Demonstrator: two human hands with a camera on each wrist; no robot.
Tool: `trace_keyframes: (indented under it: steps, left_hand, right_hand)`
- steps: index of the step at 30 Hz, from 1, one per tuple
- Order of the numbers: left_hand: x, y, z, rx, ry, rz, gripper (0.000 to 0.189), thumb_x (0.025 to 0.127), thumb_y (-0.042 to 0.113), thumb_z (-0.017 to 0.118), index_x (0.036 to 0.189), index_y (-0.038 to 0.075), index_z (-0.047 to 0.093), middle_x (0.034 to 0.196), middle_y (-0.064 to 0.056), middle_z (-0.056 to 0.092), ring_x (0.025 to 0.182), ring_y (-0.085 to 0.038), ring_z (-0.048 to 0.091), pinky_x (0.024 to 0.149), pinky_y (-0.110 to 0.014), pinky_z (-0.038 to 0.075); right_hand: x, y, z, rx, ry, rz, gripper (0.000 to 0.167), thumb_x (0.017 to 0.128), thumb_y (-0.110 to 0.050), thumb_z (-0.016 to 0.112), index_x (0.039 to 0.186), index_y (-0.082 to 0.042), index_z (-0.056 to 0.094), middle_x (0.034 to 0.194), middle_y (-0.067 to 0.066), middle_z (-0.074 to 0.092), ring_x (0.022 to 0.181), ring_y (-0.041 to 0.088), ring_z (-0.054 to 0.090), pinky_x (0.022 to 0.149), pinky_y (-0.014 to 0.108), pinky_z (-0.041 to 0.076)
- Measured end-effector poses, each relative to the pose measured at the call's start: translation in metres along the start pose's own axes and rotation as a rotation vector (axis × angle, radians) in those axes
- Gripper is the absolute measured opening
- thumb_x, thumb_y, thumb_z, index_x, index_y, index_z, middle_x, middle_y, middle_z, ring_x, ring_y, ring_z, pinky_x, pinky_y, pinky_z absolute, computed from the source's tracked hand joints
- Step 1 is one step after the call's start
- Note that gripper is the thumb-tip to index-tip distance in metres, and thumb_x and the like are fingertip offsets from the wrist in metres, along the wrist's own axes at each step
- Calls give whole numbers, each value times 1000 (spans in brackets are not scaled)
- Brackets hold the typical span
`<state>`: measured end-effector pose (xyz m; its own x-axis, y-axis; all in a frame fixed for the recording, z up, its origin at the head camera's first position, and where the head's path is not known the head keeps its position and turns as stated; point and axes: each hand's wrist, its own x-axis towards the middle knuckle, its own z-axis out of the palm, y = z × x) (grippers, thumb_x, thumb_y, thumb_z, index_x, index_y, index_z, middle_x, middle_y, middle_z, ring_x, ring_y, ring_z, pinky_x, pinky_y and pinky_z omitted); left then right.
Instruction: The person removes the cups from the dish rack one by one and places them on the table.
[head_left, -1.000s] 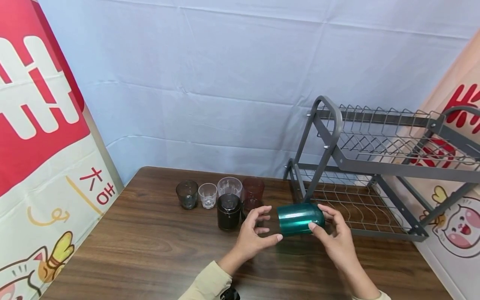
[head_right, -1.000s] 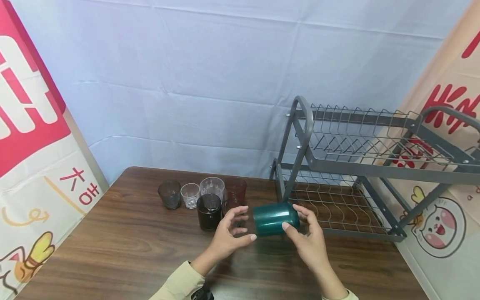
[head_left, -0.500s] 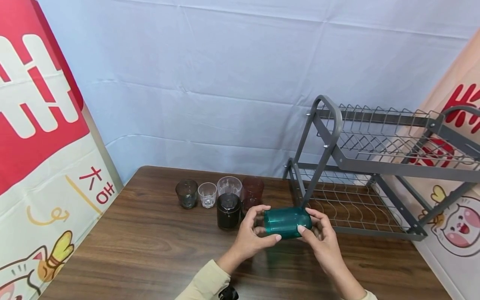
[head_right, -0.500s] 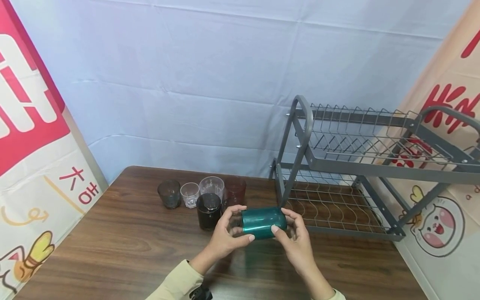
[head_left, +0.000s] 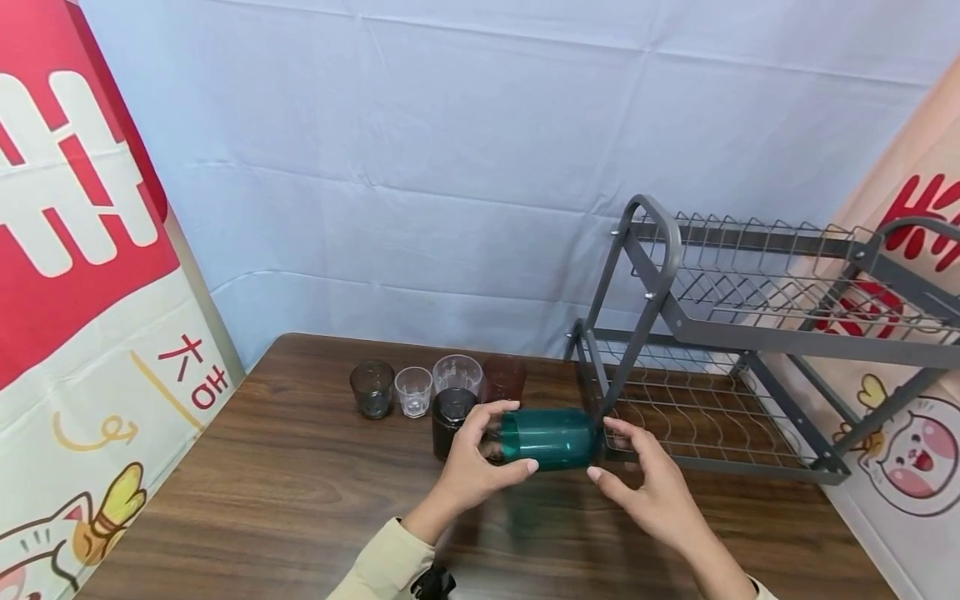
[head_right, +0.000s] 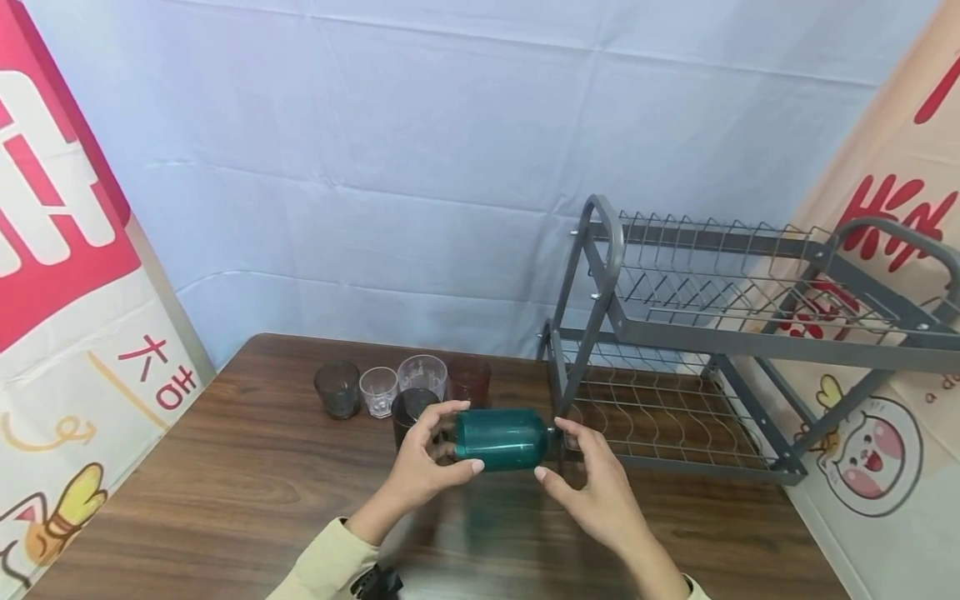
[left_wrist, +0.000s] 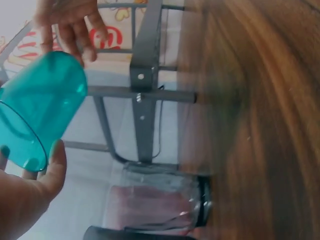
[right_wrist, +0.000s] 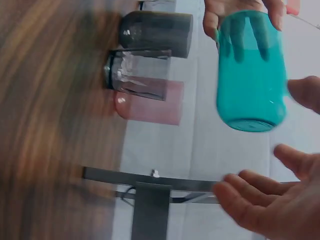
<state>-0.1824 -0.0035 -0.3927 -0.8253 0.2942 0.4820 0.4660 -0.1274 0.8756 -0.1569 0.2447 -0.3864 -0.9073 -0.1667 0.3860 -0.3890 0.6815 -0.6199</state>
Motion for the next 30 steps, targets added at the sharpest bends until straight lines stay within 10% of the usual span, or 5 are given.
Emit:
trace_keyframes:
  steps: [15,30]
  left_hand:
    - [-2,-1,-46,465,22,-35,63,70,30,79,128,30,54,114,-2,51,95,-24,51,68,-35,50]
    - [-12,19,-78,642,19,-89,62,67,34,78,124,39,54,109,5,49,100,-23,50,78,-46,42]
  right_hand:
    - [20,-32,11,-333,-262,-3,50,79,-31,73,124,-15,58,116,12,55,96,29,57,69,46,48]
    - [31,-48,43,-491,-348,-51,49,75,-36,76,116,-16,61,109,13,55,99,34,54,69,51,45]
